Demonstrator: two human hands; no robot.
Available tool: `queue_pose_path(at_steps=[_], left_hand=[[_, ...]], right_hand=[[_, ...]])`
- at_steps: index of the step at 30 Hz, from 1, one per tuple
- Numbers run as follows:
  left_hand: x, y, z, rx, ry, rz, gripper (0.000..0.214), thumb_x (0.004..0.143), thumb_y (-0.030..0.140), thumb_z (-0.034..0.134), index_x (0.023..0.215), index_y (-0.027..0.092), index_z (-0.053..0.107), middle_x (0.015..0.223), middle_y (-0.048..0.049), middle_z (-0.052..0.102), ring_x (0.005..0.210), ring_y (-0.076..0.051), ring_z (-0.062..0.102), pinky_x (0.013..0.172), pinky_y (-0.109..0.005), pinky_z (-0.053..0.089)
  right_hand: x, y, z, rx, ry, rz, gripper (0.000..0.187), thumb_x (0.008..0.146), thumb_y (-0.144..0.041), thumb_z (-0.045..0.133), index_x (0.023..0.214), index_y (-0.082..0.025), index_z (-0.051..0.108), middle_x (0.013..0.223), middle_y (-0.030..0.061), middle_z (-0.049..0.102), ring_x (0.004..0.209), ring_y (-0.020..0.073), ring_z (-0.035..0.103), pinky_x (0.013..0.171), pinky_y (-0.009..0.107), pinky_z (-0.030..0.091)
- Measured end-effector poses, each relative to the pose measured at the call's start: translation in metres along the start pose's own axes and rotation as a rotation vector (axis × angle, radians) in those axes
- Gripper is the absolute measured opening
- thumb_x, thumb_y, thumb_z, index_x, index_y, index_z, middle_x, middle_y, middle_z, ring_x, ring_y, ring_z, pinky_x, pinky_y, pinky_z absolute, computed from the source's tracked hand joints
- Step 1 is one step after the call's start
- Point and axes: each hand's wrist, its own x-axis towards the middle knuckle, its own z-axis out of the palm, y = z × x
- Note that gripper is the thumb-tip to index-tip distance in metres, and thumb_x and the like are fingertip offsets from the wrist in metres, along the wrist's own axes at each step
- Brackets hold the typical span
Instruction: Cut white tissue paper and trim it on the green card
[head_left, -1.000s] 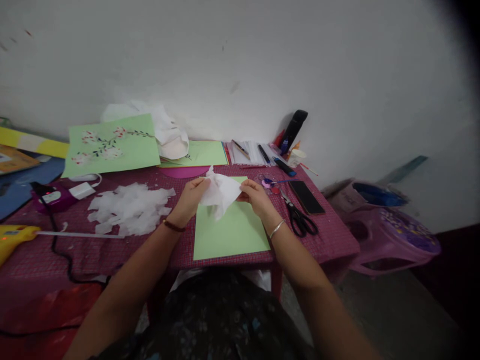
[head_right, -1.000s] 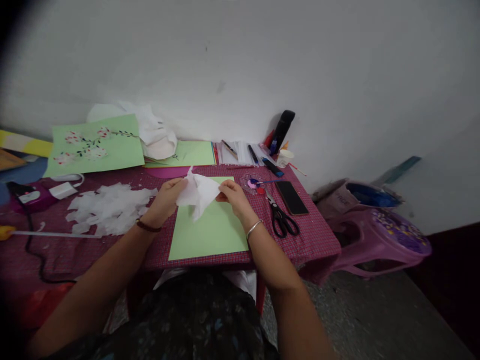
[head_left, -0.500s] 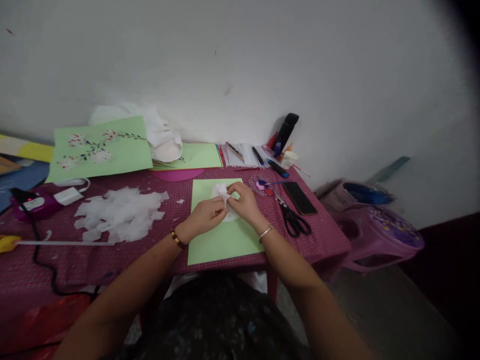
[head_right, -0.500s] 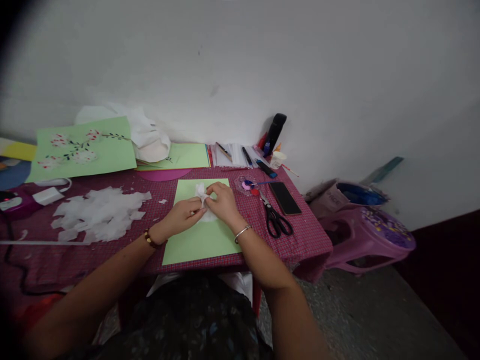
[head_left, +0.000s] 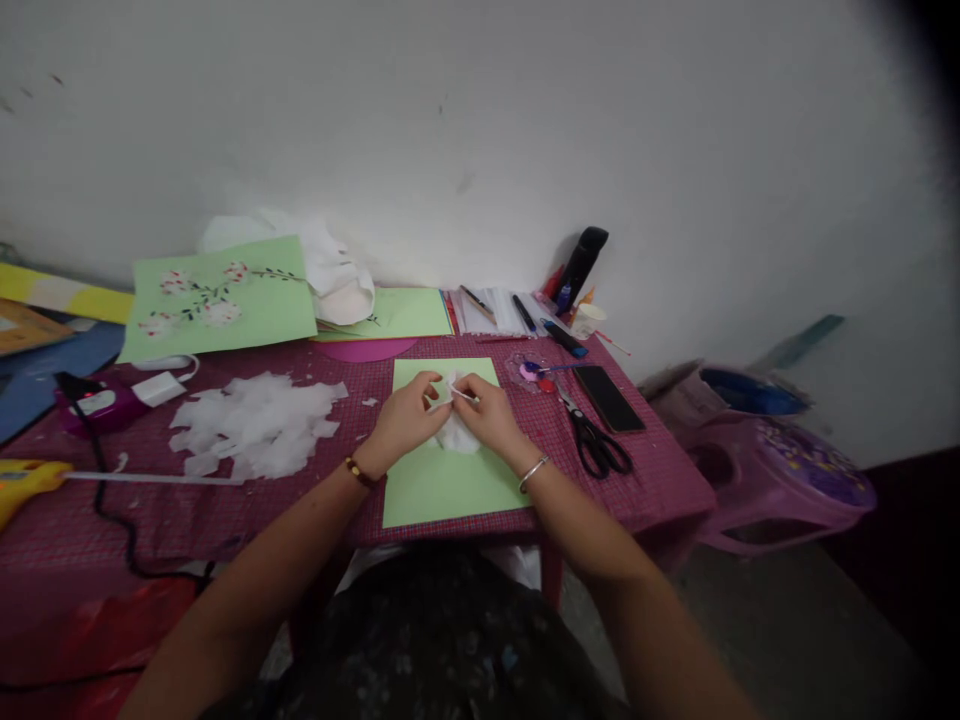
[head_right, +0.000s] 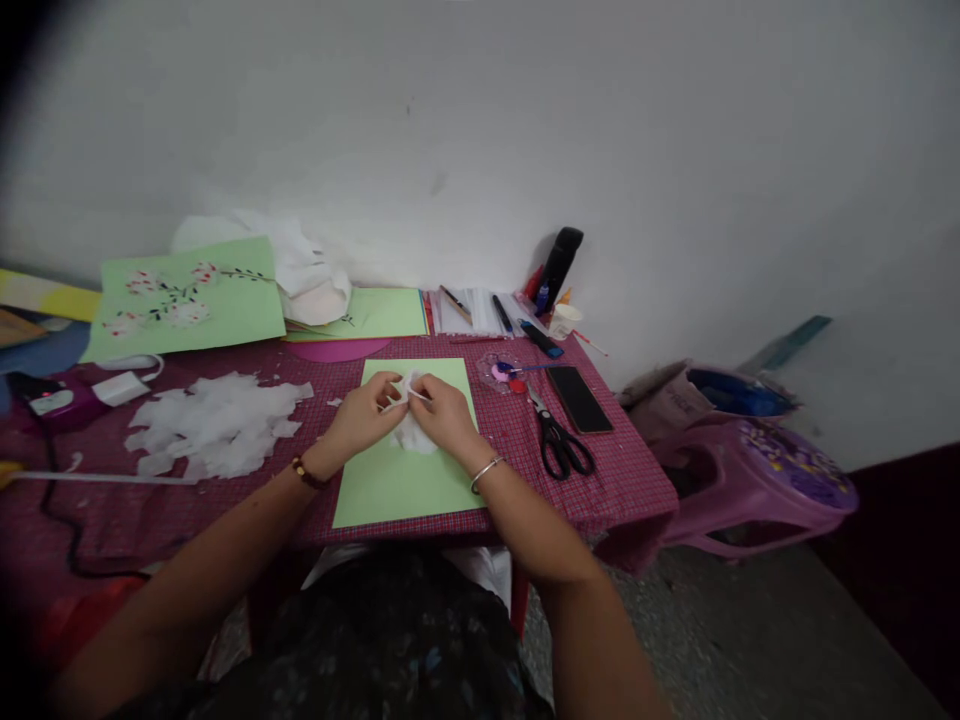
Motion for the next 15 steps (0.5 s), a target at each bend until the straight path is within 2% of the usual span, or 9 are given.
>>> queue_pose_path(at_steps=[3, 4, 6, 8, 11, 15], left_hand=[[0.0, 0.001, -0.002, -0.034, 0.055, 0.015, 0.008, 0.079, 0.025, 0.057, 0.085, 0.02, 0.059, 0.067, 0.0027, 0.055, 0.061, -0.014, 0.048, 0.059, -0.026, 0.031], [0.001, 0.001, -0.003, -0.05, 0.073, 0.009, 0.008, 0.08, 0.025, 0.055, 0.074, 0.02, 0.055, 0.062, 0.0035, 0.049, 0.059, -0.014, 0.044, 0.058, -0.026, 0.029], [0.004, 0.001, -0.006, -0.104, 0.105, -0.016, 0.024, 0.082, 0.027, 0.052, 0.06, 0.02, 0.045, 0.056, 0.0042, 0.04, 0.056, -0.013, 0.04, 0.056, -0.026, 0.027], [0.007, 0.0, -0.008, -0.188, 0.117, -0.061, 0.028, 0.083, 0.03, 0.051, 0.058, 0.02, 0.043, 0.054, 0.0041, 0.041, 0.053, -0.012, 0.042, 0.053, -0.025, 0.029], [0.01, -0.002, -0.008, -0.355, 0.106, -0.137, 0.023, 0.082, 0.034, 0.05, 0.065, 0.018, 0.052, 0.058, 0.0019, 0.053, 0.053, -0.013, 0.053, 0.052, -0.024, 0.038], [0.012, -0.001, -0.007, -0.544, 0.121, -0.182, 0.023, 0.081, 0.037, 0.053, 0.076, 0.016, 0.059, 0.067, -0.0015, 0.061, 0.056, -0.013, 0.059, 0.055, -0.025, 0.048]], right_hand=[[-0.002, -0.005, 0.002, 0.044, -0.053, -0.008, 0.007, 0.078, -0.026, 0.062, 0.074, -0.022, 0.059, 0.074, -0.0013, 0.061, 0.073, 0.0162, 0.054, 0.07, 0.028, 0.039], [-0.002, -0.004, 0.002, 0.065, -0.055, -0.001, 0.007, 0.077, -0.026, 0.063, 0.073, -0.022, 0.059, 0.074, -0.0015, 0.061, 0.073, 0.0162, 0.054, 0.071, 0.028, 0.039], [0.0, -0.002, 0.002, 0.113, -0.012, 0.037, 0.009, 0.076, -0.028, 0.063, 0.072, -0.022, 0.057, 0.072, -0.0023, 0.058, 0.071, 0.0156, 0.052, 0.069, 0.028, 0.039], [0.004, 0.004, 0.0, 0.174, 0.075, 0.101, 0.013, 0.078, -0.032, 0.06, 0.072, -0.022, 0.054, 0.068, -0.0031, 0.053, 0.066, 0.0145, 0.048, 0.064, 0.027, 0.038], [0.011, 0.015, -0.005, 0.287, 0.184, 0.206, 0.017, 0.079, -0.038, 0.057, 0.073, -0.023, 0.049, 0.064, -0.0044, 0.047, 0.058, 0.0132, 0.042, 0.054, 0.025, 0.034], [0.016, 0.021, -0.01, 0.43, 0.212, 0.284, 0.021, 0.075, -0.042, 0.058, 0.075, -0.023, 0.05, 0.065, -0.0043, 0.051, 0.056, 0.0125, 0.044, 0.052, 0.024, 0.036]])
